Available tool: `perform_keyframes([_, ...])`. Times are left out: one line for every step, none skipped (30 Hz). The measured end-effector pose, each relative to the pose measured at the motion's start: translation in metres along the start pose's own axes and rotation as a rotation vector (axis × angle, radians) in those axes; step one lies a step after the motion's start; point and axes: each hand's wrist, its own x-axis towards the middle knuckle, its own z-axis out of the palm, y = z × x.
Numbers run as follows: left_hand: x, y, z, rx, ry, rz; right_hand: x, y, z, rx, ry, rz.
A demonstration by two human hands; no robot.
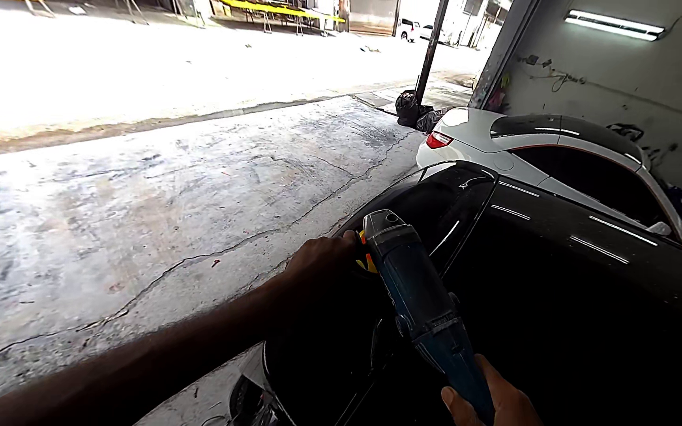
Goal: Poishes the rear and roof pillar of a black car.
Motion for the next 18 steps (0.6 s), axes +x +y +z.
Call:
perform_keyframes([0.005, 0.007, -0.014, 0.001, -0.068, 0.001, 0.004, 0.000, -0.003, 0.013, 0.011, 0.009])
perform_keyframes([0.012, 0.011, -0.020, 0.000, -0.078, 0.016, 0.008, 0.001, -0.006, 0.026, 0.020, 0.016])
perform_keyframes([0.019, 0.015, -0.023, -0.002, -0.067, 0.034, 0.012, 0.002, -0.008, 0.040, 0.030, 0.020])
perform_keyframes([0.026, 0.018, -0.025, -0.002, -0.054, 0.051, 0.016, 0.003, -0.010, 0.054, 0.040, 0.027])
perform_keyframes([0.034, 0.020, -0.026, -0.001, -0.041, 0.063, 0.020, 0.005, -0.011, 0.069, 0.047, 0.030])
perform_keyframes([0.041, 0.022, -0.027, -0.008, -0.039, 0.072, 0.025, 0.006, -0.013, 0.080, 0.053, 0.033])
perform_keyframes([0.049, 0.023, -0.028, -0.015, -0.046, 0.079, 0.030, 0.007, -0.014, 0.095, 0.056, 0.038])
perform_keyframes([0.057, 0.024, -0.029, -0.023, -0.051, 0.088, 0.035, 0.007, -0.017, 0.110, 0.056, 0.044])
perform_keyframes([0.065, 0.026, -0.028, -0.023, -0.047, 0.097, 0.040, 0.007, -0.019, 0.119, 0.059, 0.052])
perform_keyframes([0.073, 0.026, -0.027, -0.025, -0.040, 0.111, 0.045, 0.007, -0.021, 0.124, 0.066, 0.057])
perform_keyframes([0.081, 0.027, -0.027, -0.027, -0.036, 0.123, 0.051, 0.006, -0.024, 0.129, 0.071, 0.063])
perform_keyframes([0.088, 0.028, -0.027, -0.031, -0.035, 0.132, 0.055, 0.006, -0.027, 0.136, 0.073, 0.072])
perform_keyframes([0.096, 0.030, -0.028, -0.033, -0.031, 0.142, 0.060, 0.005, -0.030, 0.145, 0.076, 0.081])
perform_keyframes([0.103, 0.031, -0.029, -0.035, -0.028, 0.147, 0.065, 0.005, -0.033, 0.153, 0.076, 0.092])
perform_keyframes([0.109, 0.034, -0.031, -0.036, -0.030, 0.150, 0.070, 0.005, -0.036, 0.156, 0.079, 0.099])
perform_keyframes([0.115, 0.035, -0.031, -0.040, -0.022, 0.158, 0.074, 0.004, -0.038, 0.161, 0.085, 0.104])
perform_keyframes([0.121, 0.037, -0.032, -0.045, -0.013, 0.172, 0.079, 0.004, -0.041, 0.164, 0.090, 0.106])
perform_keyframes([0.127, 0.038, -0.032, -0.050, -0.004, 0.187, 0.083, 0.004, -0.043, 0.165, 0.097, 0.105])
